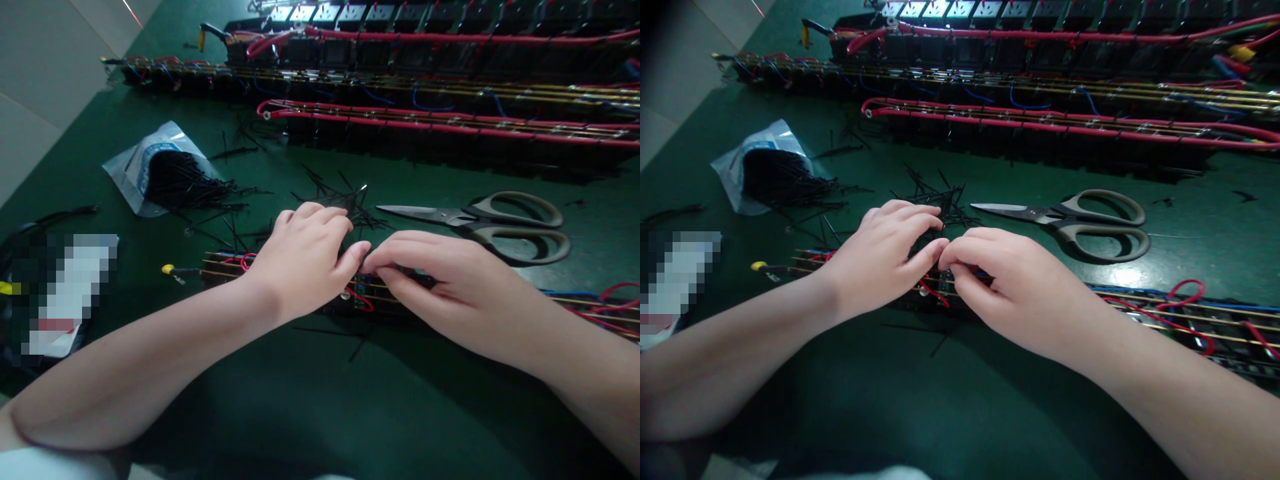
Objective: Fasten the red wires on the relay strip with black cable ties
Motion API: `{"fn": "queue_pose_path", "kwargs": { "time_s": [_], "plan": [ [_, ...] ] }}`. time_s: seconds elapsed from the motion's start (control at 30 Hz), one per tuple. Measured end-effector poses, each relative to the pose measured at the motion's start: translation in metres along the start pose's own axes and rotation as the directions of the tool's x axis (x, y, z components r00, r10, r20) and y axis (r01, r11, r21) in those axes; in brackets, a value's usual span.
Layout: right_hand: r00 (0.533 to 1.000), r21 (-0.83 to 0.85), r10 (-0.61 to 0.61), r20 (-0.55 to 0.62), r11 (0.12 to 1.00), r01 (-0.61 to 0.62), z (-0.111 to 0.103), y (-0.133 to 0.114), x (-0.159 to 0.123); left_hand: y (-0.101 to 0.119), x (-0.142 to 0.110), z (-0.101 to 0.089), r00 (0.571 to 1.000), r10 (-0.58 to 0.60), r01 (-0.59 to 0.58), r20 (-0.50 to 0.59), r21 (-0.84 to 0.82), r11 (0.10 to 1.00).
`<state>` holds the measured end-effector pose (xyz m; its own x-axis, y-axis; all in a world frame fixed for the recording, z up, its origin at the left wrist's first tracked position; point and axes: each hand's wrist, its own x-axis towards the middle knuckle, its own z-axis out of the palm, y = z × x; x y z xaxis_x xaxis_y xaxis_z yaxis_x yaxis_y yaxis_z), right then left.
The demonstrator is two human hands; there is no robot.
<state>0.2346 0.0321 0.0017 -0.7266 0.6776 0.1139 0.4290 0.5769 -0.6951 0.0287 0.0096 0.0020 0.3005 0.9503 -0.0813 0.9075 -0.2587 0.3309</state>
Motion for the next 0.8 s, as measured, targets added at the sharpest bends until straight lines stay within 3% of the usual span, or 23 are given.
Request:
{"fn": "queue_pose_path", "kwargs": {
  "time_s": [0.37,0.57,0.67,0.73,0.8],
  "plan": [
    [1.0,-0.005,0.005,-0.002,1.0,-0.005,0.0,0.0,-0.001,-0.001,0.0,0.003,0.999,0.047,-0.047,-0.026,0.012,0.999],
    [1.0,0.01,0.01,-0.004,1.0,-0.01,0.0,0.0,-0.001,-0.007,0.003,-0.005,0.993,0.041,-0.048,-0.109,-0.056,0.997],
    [1.0,0.019,0.018,-0.009,1.0,-0.018,-0.001,-0.001,-0.001,-0.013,0.005,-0.018,0.994,0.017,0.002,-0.111,0.17,0.986],
    [1.0,0.02,0.022,-0.008,1.0,-0.022,-0.001,-0.001,-0.001,-0.018,0.006,-0.024,0.991,-0.076,0.115,-0.114,0.384,0.916],
    [1.0,0.018,0.025,-0.006,1.0,-0.025,-0.001,-0.001,-0.001,-0.022,0.007,-0.026,0.981,-0.172,0.195,-0.093,0.494,0.847]
  ]
}}
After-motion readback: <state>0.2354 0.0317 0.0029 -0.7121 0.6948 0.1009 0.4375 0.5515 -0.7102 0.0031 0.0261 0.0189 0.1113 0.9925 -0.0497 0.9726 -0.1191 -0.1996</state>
